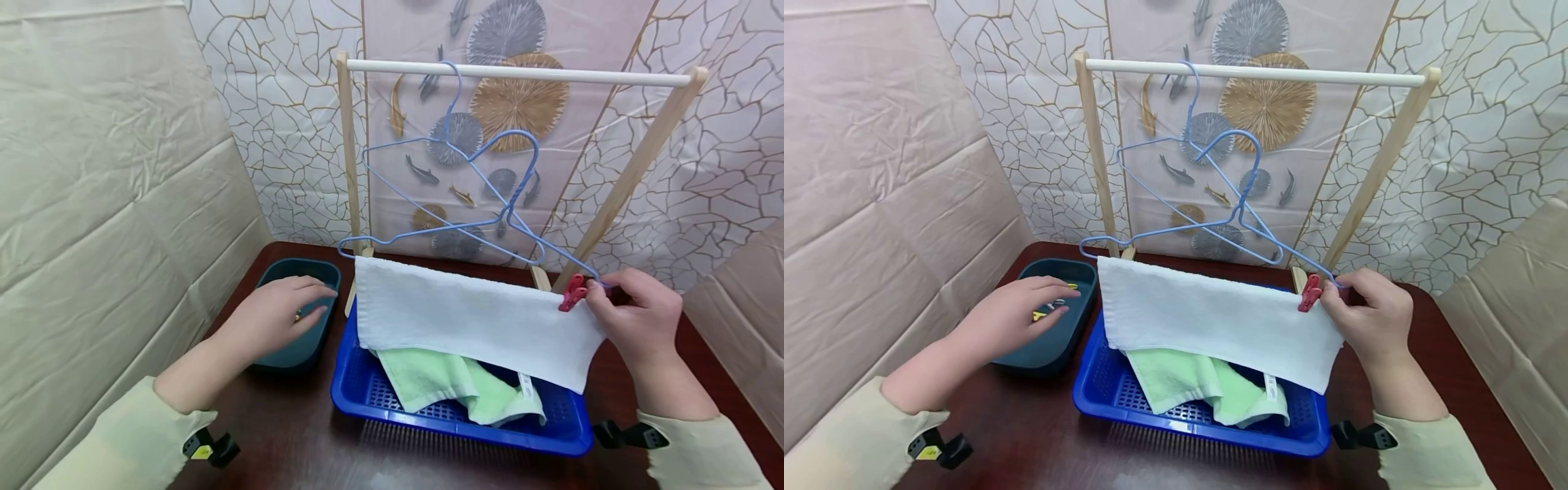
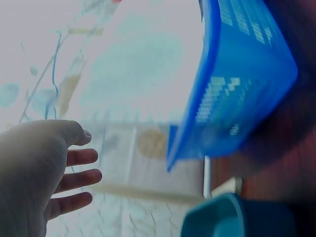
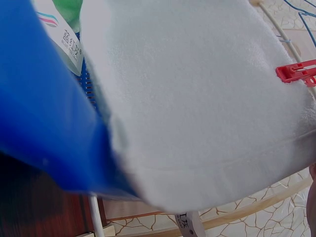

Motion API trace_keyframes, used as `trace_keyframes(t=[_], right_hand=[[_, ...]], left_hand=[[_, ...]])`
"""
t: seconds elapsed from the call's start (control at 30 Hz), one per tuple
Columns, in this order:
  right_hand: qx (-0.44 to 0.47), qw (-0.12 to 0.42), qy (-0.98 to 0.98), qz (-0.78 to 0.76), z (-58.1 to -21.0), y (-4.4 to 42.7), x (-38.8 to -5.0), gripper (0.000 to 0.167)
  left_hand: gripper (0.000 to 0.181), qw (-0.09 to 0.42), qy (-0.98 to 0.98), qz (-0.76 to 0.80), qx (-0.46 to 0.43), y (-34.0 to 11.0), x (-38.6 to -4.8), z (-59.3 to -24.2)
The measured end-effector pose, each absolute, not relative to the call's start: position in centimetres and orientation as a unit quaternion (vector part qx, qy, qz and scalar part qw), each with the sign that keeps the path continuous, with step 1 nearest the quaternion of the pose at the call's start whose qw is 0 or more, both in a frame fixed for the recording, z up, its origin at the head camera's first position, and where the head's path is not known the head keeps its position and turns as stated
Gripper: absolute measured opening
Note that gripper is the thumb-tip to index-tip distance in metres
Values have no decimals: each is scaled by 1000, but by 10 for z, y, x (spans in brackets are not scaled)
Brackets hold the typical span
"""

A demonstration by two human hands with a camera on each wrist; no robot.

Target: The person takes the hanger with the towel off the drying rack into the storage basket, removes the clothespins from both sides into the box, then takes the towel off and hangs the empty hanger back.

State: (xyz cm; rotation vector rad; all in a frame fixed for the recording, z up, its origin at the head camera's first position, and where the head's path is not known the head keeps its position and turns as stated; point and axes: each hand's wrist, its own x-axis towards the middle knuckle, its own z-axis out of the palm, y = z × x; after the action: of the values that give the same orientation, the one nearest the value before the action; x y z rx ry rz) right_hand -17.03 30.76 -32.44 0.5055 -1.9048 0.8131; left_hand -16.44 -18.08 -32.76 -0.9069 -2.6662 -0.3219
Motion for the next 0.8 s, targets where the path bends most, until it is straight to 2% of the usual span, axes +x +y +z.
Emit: trace_keyframes(t=[0.27,0.47,0.8], right_hand=[[206,485,-785,325,-327,310,-173,15],[208,488,-784,323,-328,312,-175,15],[213,486,-785,318,-322,309,-174,17]], left_hand=[[28,172,-901,-144,-372,-143,-153,-307],[28,165,-885,-151,-408,-107,-155,-294],[28,189,-855,-161,-456,-44,-158,-279]])
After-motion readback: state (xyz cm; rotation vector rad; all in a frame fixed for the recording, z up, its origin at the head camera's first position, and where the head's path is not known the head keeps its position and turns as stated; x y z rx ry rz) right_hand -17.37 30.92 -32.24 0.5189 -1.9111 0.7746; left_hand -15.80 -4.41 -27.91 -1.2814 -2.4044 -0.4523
